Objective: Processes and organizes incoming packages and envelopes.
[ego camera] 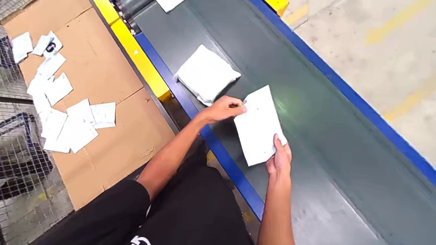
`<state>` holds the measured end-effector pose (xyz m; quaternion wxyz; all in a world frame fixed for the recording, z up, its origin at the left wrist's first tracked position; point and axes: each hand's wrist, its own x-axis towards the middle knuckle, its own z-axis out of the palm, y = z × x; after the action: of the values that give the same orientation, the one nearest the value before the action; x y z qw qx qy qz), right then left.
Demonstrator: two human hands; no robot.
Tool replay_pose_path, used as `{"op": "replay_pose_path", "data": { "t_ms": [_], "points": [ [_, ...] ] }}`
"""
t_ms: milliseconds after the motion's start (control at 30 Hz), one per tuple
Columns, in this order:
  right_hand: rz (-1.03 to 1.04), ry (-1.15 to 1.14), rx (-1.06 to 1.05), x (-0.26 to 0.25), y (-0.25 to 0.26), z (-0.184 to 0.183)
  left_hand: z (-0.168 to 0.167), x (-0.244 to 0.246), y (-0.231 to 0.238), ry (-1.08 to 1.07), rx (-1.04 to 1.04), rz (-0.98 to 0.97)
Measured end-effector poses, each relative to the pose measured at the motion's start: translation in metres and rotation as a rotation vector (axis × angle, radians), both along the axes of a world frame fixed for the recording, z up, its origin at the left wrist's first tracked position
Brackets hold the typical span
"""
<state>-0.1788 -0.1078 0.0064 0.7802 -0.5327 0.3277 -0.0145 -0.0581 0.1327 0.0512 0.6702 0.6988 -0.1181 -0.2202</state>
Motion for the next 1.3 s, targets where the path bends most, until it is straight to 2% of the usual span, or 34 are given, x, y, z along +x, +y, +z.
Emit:
{"op": "replay_pose_path", "data": {
  "t_ms": [33, 100, 133, 167, 233, 400, 533, 633, 767, 833, 933, 1000, 1100, 1200, 1300],
  "points": [
    [-0.023, -0.005, 0.037, 0.004, 0.010, -0.002, 0.004, 0.010, 0.026, -0.045, 0.121, 0.089],
    [-0.002, -0.002, 0.089, 0.006, 0.018, -0.003, -0.004, 0.032, 0.073, -0.147, 0.538, 0.328],
    [0.021, 0.003, 0.098, 0.006, 0.018, -0.001, -0.013, 0.043, 0.091, -0.169, 0.743, 0.387],
    [0.048, 0.006, 0.094, 0.006, 0.015, 0.002, -0.022, 0.051, 0.102, -0.142, 0.878, 0.382],
    [0.105, 0.012, 0.064, 0.006, 0.009, 0.008, -0.034, 0.059, 0.103, 0.004, 0.942, 0.276],
    [0.072, 0.031, 0.020, 0.012, 0.020, -0.002, -0.046, 0.031, 0.048, 0.191, 0.609, 0.174],
    [-0.014, -0.004, 0.050, 0.009, 0.034, -0.010, -0.055, -0.001, 0.027, 0.147, 0.392, 0.185],
    [0.076, -0.010, 0.113, -0.001, 0.046, -0.004, -0.047, -0.012, 0.055, 0.122, 0.247, 0.177],
    [0.319, -0.031, 0.136, 0.022, 0.077, 0.008, -0.026, -0.030, 0.131, 0.351, 0.029, 0.251],
    [0.467, -0.083, 0.037, 0.063, 0.081, 0.017, -0.026, -0.053, 0.171, 0.404, -0.041, 0.322],
    [0.572, -0.114, -0.181, 0.149, 0.069, 0.037, -0.022, -0.101, 0.217, 0.485, -0.119, 0.527],
    [0.630, -0.111, -0.422, 0.209, 0.057, 0.044, -0.022, -0.133, 0.239, 0.518, -0.135, 0.678],
    [0.683, -0.068, -0.886, 0.281, 0.039, 0.025, -0.026, -0.179, 0.257, 0.546, -0.137, 0.834],
    [0.808, 0.049, -1.147, 0.310, 0.047, 0.012, -0.023, -0.205, 0.268, 0.575, -0.102, 0.898],
    [0.888, 0.250, -1.218, 0.288, 0.054, 0.011, -0.027, -0.214, 0.271, 0.608, -0.108, 0.854]
  ]
}}
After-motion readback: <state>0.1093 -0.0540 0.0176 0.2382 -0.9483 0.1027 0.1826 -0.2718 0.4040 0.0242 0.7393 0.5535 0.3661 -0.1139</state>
